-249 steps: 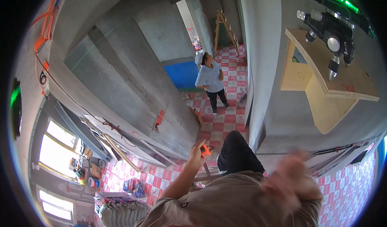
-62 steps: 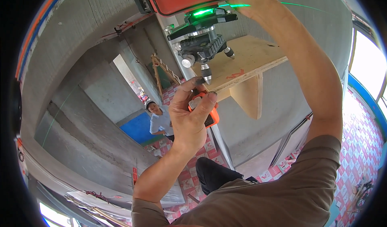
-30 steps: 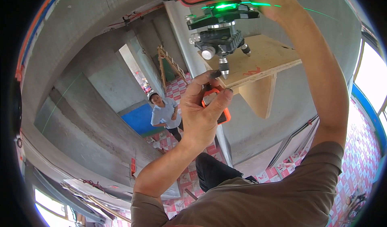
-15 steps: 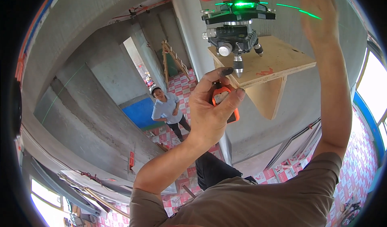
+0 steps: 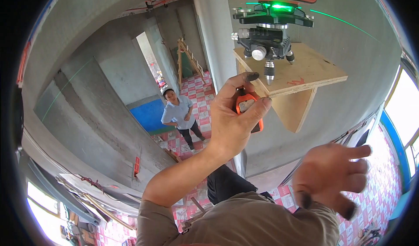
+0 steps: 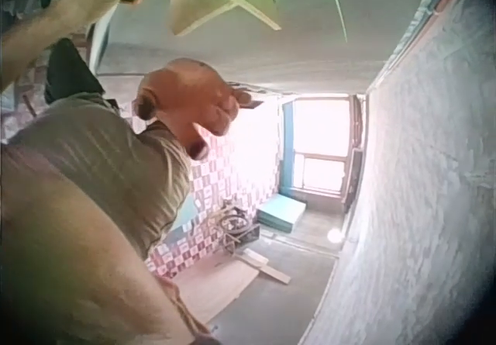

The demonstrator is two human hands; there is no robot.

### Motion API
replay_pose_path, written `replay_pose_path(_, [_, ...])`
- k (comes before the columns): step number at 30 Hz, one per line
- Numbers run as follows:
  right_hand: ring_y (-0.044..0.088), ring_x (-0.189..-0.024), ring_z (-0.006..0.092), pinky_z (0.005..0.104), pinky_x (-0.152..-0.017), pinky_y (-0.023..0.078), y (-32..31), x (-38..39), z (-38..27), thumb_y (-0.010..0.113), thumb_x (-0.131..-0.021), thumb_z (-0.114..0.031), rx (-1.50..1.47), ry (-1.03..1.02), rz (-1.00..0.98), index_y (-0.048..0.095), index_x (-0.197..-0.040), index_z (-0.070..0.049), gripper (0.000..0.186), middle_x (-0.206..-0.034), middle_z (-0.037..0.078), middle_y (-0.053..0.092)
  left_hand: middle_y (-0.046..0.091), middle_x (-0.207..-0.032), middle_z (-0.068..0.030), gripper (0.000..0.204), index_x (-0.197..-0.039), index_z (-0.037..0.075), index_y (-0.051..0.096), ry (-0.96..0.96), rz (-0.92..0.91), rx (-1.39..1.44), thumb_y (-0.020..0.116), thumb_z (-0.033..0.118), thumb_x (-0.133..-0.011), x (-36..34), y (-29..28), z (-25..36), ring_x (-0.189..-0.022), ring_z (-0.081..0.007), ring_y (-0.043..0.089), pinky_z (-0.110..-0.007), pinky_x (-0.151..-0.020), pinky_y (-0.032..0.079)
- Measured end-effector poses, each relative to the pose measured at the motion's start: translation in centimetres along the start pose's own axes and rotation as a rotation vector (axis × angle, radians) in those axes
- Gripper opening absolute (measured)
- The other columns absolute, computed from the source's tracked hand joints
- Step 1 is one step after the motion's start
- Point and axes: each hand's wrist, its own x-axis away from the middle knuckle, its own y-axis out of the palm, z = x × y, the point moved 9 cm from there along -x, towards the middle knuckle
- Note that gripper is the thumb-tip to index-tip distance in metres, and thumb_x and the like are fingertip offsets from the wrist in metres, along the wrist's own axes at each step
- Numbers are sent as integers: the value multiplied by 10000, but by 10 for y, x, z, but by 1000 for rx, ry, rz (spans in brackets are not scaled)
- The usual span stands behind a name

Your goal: The person is using a laser level to mark lines on a concrete wall and then uses an angle grinder to cut into the surface.

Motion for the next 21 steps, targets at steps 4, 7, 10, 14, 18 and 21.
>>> replay_pose_path(4, [416,-1207,327,555,-1123,228,48,35,-19,595,-835,-370,164,60,-487,227,-1459,-172,751,-1257,141,402,492,-981,-17,456,-1240,-2,543,11,3,-18,735,-15,-827,4,2,-5,-764,-71,535,-207,-611,478])
replay_pose_path(7, [462,-1108,293,533,-1091,265,56,56,-24,603,-819,-367,197,124,-491,262,-1475,-166,766,-1203,133,451,490,-982,-16,478,-1251,0,531,33,11,0,740,-12,-821,3,-2,-2,-772,-71,529,-209,-613,478])
replay_pose_path(10, [497,-1009,287,522,-1070,283,60,81,-28,619,-809,-378,173,258,-457,331,-1453,-142,743,-1123,127,493,469,-954,-30,497,-1255,-16,506,28,47,16,735,-17,-814,7,-15,-2,-703,-70,510,-217,-527,479])
replay_pose_path(14, [536,-929,268,550,-1007,291,65,115,-30,712,-768,-407,62,430,-485,372,-1398,-128,768,-1007,115,551,476,-913,-13,523,-1273,-12,482,-31,93,57,729,-24,-813,15,-27,-11,-722,-56,497,-211,-540,463])
replay_pose_path(18, [544,-942,272,540,-1006,266,77,153,-31,691,-725,-283,-54,657,-547,441,-1334,-81,689,-1010,132,568,473,-882,-2,495,-1251,-11,502,-18,171,19,730,-21,-812,36,-58,-35,-718,-51,492,-203,-573,446])
replay_pose_path(21, [541,-942,285,543,-1000,257,83,178,-41,671,-705,-227,-113,713,-624,441,-1284,8,666,-1028,150,566,491,-867,5,435,-1209,-13,532,-115,283,-15,727,-1,-820,61,-87,-66,-719,-53,485,-204,-604,430])
